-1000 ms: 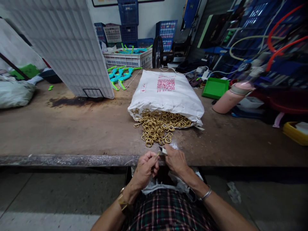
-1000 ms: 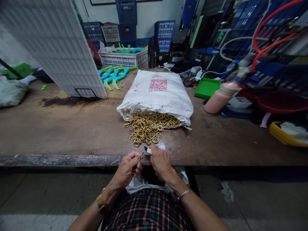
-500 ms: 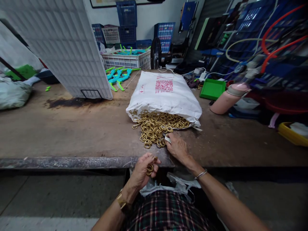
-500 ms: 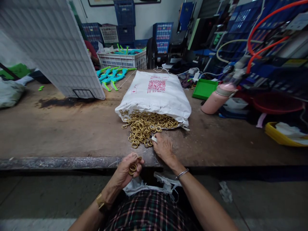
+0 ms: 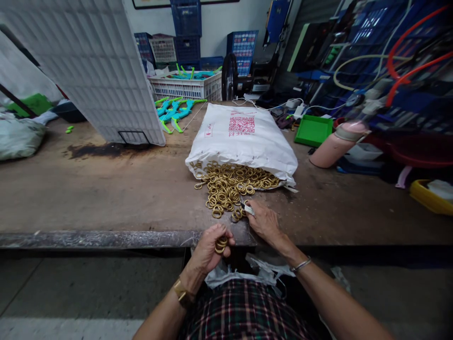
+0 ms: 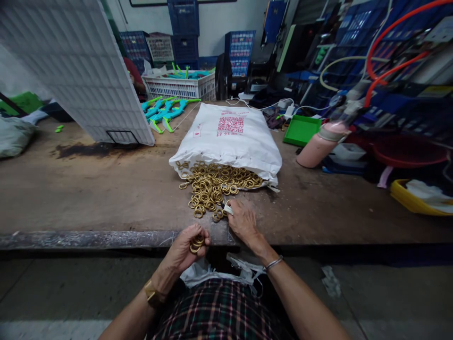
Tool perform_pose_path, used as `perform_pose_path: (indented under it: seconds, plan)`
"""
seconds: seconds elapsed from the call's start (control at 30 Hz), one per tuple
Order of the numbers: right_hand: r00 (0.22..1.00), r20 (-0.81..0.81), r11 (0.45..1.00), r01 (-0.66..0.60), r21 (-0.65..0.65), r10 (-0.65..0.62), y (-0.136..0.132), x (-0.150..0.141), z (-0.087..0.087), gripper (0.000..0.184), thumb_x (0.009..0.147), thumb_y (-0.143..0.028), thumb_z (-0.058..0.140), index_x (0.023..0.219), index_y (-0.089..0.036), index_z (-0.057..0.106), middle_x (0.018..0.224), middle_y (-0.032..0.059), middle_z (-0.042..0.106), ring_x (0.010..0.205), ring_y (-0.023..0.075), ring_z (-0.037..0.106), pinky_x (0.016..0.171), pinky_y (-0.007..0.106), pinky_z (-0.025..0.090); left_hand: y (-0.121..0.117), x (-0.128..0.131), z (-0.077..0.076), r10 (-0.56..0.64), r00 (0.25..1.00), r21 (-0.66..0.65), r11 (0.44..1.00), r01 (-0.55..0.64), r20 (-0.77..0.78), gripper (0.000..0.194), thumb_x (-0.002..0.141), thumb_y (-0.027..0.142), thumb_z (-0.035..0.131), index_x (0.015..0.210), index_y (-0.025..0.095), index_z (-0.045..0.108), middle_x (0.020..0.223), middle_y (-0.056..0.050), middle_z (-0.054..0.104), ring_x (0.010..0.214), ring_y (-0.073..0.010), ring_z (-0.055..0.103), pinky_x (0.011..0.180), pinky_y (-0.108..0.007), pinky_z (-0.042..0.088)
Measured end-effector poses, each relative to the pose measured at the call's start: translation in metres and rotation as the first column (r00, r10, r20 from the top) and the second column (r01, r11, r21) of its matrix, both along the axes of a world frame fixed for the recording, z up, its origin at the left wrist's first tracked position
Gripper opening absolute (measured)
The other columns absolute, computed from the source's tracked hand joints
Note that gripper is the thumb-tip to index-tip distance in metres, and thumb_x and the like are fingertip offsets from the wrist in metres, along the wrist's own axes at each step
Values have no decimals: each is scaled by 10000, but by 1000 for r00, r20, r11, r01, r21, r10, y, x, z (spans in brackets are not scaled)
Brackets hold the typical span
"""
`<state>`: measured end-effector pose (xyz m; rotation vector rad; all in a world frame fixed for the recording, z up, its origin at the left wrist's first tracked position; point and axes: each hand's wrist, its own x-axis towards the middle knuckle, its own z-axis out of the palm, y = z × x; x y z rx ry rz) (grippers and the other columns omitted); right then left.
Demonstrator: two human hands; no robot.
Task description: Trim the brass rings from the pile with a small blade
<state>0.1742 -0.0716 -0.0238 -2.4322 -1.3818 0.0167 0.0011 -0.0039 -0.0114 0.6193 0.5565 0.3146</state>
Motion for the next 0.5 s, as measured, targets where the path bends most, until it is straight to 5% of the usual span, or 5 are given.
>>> perform_pose_path:
  seconds: [0.3,0.5]
  plan:
    - [934,-355,981,93,168,-28,-6,-5,-2,264,810,-362,388,774,-170,565,617,4,549,547,119,459,514,217,298,-9,4,-1,20,986,283,959,27,-164,310,689,402,618,839,167,484,528,65,453,398,-46,383,348,-137,266]
    - [816,-576,983,65,169,45,-8,-20,0,280,781,-398,402,648,-176,508,545,-41,439,501,90,364,483,205,280,-10,4,-2,115,966,650,757,66,-232,320,763,345,524,1021,157,537,544,54,461,440,-64,404,427,-165,319]
